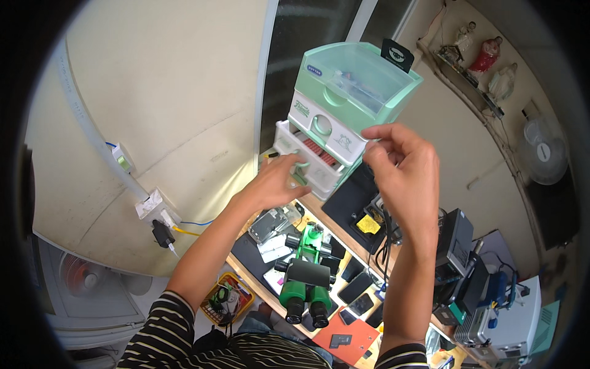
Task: The person retrieves adhesive strips from a drawer, cuts them with scissors, and applies them to a phone battery. The person then places the battery into a disassembled smartphone and aligns it within the chassis.
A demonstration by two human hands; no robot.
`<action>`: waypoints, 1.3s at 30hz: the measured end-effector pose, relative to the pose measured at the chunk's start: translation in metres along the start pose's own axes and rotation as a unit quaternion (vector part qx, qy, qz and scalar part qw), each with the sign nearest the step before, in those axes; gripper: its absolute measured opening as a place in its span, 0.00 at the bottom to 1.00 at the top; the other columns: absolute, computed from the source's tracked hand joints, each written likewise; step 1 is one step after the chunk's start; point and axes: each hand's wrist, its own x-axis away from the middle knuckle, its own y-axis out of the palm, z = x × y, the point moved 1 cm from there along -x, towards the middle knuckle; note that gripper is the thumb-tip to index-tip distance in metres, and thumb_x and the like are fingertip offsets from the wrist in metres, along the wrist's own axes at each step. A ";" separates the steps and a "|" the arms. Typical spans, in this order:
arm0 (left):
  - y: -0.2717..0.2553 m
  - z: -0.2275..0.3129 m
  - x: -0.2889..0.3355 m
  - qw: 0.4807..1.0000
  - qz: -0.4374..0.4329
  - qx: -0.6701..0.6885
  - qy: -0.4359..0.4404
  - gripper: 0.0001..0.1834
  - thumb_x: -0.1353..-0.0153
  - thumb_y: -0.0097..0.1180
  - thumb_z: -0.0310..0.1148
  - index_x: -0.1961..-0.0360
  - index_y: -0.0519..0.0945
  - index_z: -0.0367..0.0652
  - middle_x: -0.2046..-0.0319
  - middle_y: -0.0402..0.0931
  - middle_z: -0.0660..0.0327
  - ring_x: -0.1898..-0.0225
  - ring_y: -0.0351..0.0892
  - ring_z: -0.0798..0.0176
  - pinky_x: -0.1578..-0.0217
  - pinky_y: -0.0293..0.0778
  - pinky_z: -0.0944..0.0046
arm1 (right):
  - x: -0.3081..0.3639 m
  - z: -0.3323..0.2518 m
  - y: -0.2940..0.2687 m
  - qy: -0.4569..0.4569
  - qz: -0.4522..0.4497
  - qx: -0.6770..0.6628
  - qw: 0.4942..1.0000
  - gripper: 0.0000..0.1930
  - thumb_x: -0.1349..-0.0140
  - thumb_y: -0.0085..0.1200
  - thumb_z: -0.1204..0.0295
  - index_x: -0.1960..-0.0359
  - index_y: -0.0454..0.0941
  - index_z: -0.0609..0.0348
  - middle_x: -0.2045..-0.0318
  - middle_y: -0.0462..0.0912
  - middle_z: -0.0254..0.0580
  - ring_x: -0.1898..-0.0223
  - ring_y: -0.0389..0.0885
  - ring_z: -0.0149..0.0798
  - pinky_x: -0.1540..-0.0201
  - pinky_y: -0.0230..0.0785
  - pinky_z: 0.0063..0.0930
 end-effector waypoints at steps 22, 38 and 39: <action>-0.092 0.038 0.072 0.995 0.084 0.021 -0.045 0.23 0.45 0.72 0.51 0.66 0.81 0.42 0.69 0.76 0.60 0.62 0.74 0.53 0.54 0.62 0.53 | -0.043 -0.013 -0.007 -0.166 -0.215 0.128 0.954 0.12 0.42 0.61 0.77 0.56 0.85 0.64 0.65 0.88 0.43 0.64 0.86 0.35 0.59 0.78 0.29; -0.096 0.040 0.078 0.988 0.155 -0.002 0.005 0.18 0.48 0.76 0.44 0.65 0.83 0.43 0.71 0.78 0.63 0.67 0.74 0.55 0.58 0.63 0.56 | -0.113 -0.011 0.107 -0.167 -0.431 0.410 0.787 0.26 0.48 0.68 0.77 0.44 0.82 0.57 0.49 0.82 0.48 0.41 0.78 0.51 0.43 0.74 0.42; -0.095 0.041 0.080 0.987 0.160 -0.007 -0.003 0.19 0.47 0.75 0.43 0.62 0.83 0.43 0.69 0.79 0.62 0.66 0.75 0.55 0.58 0.64 0.56 | -0.115 -0.010 0.107 -0.184 -0.423 0.406 0.789 0.24 0.48 0.68 0.76 0.47 0.83 0.57 0.51 0.83 0.48 0.42 0.79 0.51 0.44 0.74 0.42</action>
